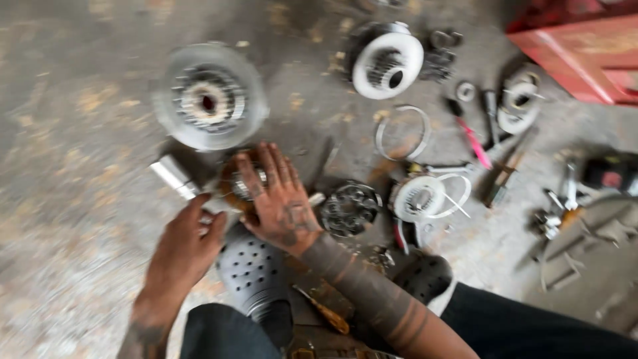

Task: The person sits on the workshop floor and handles motorcycle clutch friction plates and steel plates, holding them up, turning them over and comparing them side by side. They then pick up the clutch hub and press the plates into place, working among scattered engine parts and hand tools.

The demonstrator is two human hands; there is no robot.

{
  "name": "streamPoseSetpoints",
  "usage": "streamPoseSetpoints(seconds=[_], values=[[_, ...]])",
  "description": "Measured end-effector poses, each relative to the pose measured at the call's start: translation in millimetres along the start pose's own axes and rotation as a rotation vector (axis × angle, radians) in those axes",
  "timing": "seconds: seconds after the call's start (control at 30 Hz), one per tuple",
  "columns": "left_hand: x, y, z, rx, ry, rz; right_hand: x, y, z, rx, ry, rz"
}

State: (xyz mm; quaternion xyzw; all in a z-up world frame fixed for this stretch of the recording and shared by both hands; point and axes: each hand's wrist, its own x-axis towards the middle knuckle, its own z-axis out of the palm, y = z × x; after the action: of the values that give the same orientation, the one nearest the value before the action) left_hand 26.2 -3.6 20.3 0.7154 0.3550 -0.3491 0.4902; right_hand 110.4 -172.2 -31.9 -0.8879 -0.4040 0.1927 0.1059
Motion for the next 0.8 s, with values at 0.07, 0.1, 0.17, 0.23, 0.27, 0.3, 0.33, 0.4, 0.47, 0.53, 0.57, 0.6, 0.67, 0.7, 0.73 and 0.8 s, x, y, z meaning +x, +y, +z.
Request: streamPoseSetpoints(seconds=[0.07,0.1,0.17,0.23,0.27,0.3,0.33,0.4,0.47,0.53,0.57,0.6,0.67,0.7,0.73,0.8], values=[[-0.6,7.1,-0.3,0.135,-0.019,-0.064,-14.8,14.9,-13.8,0.053,0.004,-0.011],[-1.5,10.1,0.8,0.195,0.026,-0.048,-24.7,25.8,-22.6,0.127,0.071,0.006],[-3.8,14.2,2.6,0.263,0.072,-0.037,-49.9,52.2,-42.8,0.212,0.142,0.024],[-2.9,17.3,4.6,0.271,0.11,0.089,-79.9,86.0,-65.0,0.202,0.245,0.224],[-2.7,23.7,6.8,0.282,0.11,0.089,-99.1,106.8,-73.3,0.21,0.251,0.231],[-2.7,29.8,8.5,0.255,0.074,0.163,-118.5,126.9,-81.2,0.33,0.274,0.331],[-3.0,35.5,9.8,0.224,0.047,0.236,-135.3,148.1,-88.3,0.453,0.297,0.421],[-3.6,52.0,18.5,0.179,0.028,0.335,-163.0,177.4,-99.9,0.384,0.375,0.35],[-5.1,69.7,29.7,0.128,0.011,0.434,-180.6,191.4,-110.6,0.311,0.45,0.275],[-7.0,89.2,42.7,0.161,0.016,0.764,-189.7,188.8,-120.4,-0.02,0.323,0.094],[-8.2,98.3,49.8,0.168,0.02,0.763,-188.4,180.9,-126.6,-0.015,0.329,0.092],[-9.5,106.6,56.0,0.251,0.065,0.9,-186.5,172.3,-131.9,-0.107,0.306,0.049],[-10.1,118.6,69.1,0.343,0.109,1.029,-182.3,159.4,-139.5,-0.191,0.286,0.005],[-9.2,122.5,76.2,0.414,0.113,1.125,-179.9,155.5,-141.7,-0.213,0.314,-0.024],[-6.7,127.9,84.8,0.481,0.116,1.227,-177.7,153.5,-145.6,-0.241,0.341,-0.051],[-13.8,140.4,90.0,0.497,0.044,1.224,-185.8,155.8,-139.0,-0.218,0.334,-0.104]])
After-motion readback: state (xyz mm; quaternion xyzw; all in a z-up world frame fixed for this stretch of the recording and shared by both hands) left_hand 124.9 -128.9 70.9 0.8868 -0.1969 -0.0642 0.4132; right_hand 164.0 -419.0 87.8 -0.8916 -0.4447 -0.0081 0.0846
